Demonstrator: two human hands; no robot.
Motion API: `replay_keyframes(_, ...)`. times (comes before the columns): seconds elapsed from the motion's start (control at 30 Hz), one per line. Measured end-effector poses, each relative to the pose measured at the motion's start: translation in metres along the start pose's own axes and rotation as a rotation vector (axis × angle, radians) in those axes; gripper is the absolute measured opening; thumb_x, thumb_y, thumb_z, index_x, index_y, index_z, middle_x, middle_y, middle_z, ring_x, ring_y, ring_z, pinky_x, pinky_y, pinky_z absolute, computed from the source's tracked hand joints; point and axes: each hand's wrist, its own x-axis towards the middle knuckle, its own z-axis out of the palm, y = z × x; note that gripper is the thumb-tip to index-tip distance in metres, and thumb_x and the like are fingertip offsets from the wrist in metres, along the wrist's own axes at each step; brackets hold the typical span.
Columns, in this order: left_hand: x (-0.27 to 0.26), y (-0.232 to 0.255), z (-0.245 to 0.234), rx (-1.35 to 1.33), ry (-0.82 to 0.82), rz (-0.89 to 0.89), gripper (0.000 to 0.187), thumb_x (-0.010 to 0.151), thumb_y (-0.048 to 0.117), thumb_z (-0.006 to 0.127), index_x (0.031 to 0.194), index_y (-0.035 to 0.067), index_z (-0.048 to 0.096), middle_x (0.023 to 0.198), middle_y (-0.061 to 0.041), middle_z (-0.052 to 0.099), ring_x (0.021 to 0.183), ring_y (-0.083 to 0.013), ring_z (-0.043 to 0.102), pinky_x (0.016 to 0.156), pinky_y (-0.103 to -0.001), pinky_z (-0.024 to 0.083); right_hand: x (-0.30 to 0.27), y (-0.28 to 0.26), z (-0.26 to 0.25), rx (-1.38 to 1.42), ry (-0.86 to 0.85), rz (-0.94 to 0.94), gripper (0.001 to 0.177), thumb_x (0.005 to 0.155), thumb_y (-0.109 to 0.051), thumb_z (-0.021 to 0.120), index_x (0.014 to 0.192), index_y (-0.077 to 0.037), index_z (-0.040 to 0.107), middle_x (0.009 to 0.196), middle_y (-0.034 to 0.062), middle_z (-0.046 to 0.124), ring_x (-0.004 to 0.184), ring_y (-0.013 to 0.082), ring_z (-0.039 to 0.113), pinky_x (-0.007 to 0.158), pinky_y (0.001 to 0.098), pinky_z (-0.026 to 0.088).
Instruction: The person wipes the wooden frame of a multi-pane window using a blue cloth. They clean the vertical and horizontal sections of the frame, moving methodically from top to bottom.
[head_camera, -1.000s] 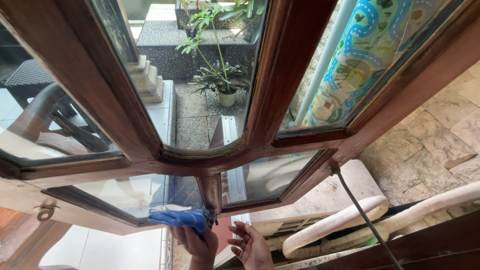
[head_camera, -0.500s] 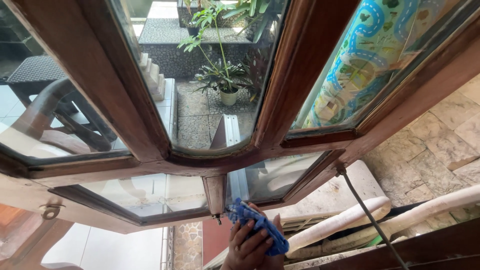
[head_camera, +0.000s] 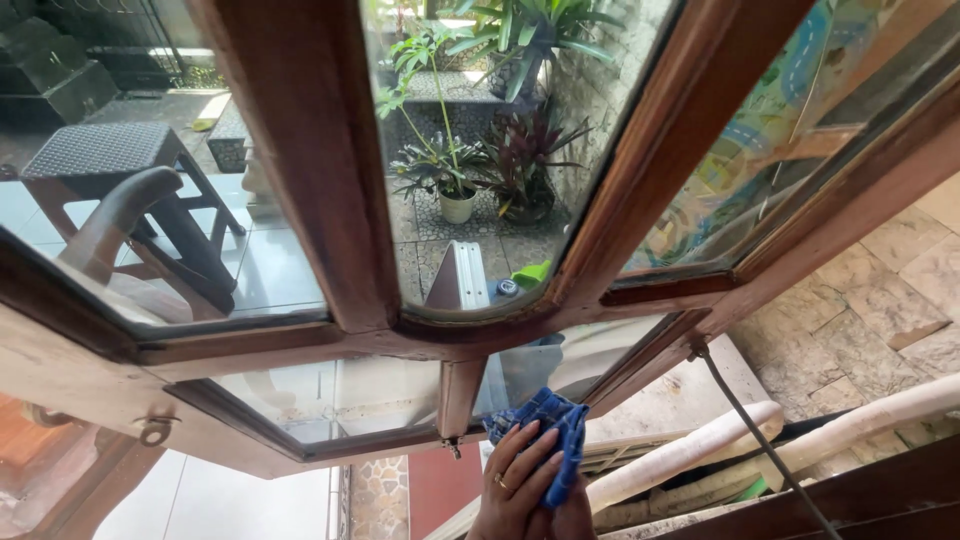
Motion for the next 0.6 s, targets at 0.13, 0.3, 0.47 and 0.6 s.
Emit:
replay_keyframes(0.13, -0.002, -0.014, -0.016, 0.005, 0.135, -0.041, 0.038, 0.105, 0.02, 0.043, 0.119, -0.007, 0.065, 0.129, -0.027, 0.063, 0.127, -0.0476, 0.061, 0.11, -0.061, 0.05, 0.061, -0.024, 0.067, -0.54, 0.221, -0.238, 0.048, 0.084, -0.011, 0.08, 0.126, 0.005, 0.067, 0.097, 0.012, 0.072, 0.082, 0.013, 0.061, 0.072, 0.0222, 0.047)
replay_keyframes(0.3, -0.014, -0.032, -0.023, -0.012, 0.124, -0.013, 0.046, 0.104, 0.028, 0.044, 0.127, -0.008, 0.061, 0.139, -0.029, 0.054, 0.13, -0.053, 0.055, 0.11, -0.061, 0.051, 0.056, -0.028, 0.124, -1.023, 0.461, -0.45, 0.036, 0.08, -0.018, 0.082, 0.113, -0.005, 0.076, 0.092, 0.0064, 0.075, 0.083, 0.0137, 0.063, 0.078, 0.0248, 0.051)
replay_keyframes(0.47, -0.034, -0.045, -0.019, 0.034, 0.176, -0.101, 0.057, 0.113, 0.042, 0.04, 0.156, 0.004, 0.039, 0.158, -0.024, 0.045, 0.148, -0.0471, 0.044, 0.121, -0.056, 0.043, 0.083, -0.05, 0.166, -0.564, 0.809, -0.915, 0.047, 0.08, -0.013, 0.066, 0.126, -0.005, 0.068, 0.111, 0.006, 0.069, 0.098, 0.0173, 0.066, 0.087, 0.0295, 0.055)
replay_keyframes(0.6, -0.043, -0.056, -0.013, 0.122, 0.193, -0.111, 0.058, 0.111, 0.046, 0.038, 0.147, 0.003, 0.052, 0.154, -0.022, 0.051, 0.146, -0.0442, 0.048, 0.12, -0.053, 0.043, 0.093, -0.065, 0.245, -0.785, 0.82, -0.973, 0.057, 0.086, -0.012, 0.061, 0.141, -0.008, 0.049, 0.128, 0.0096, 0.058, 0.108, 0.0189, 0.056, 0.096, 0.0311, 0.049)
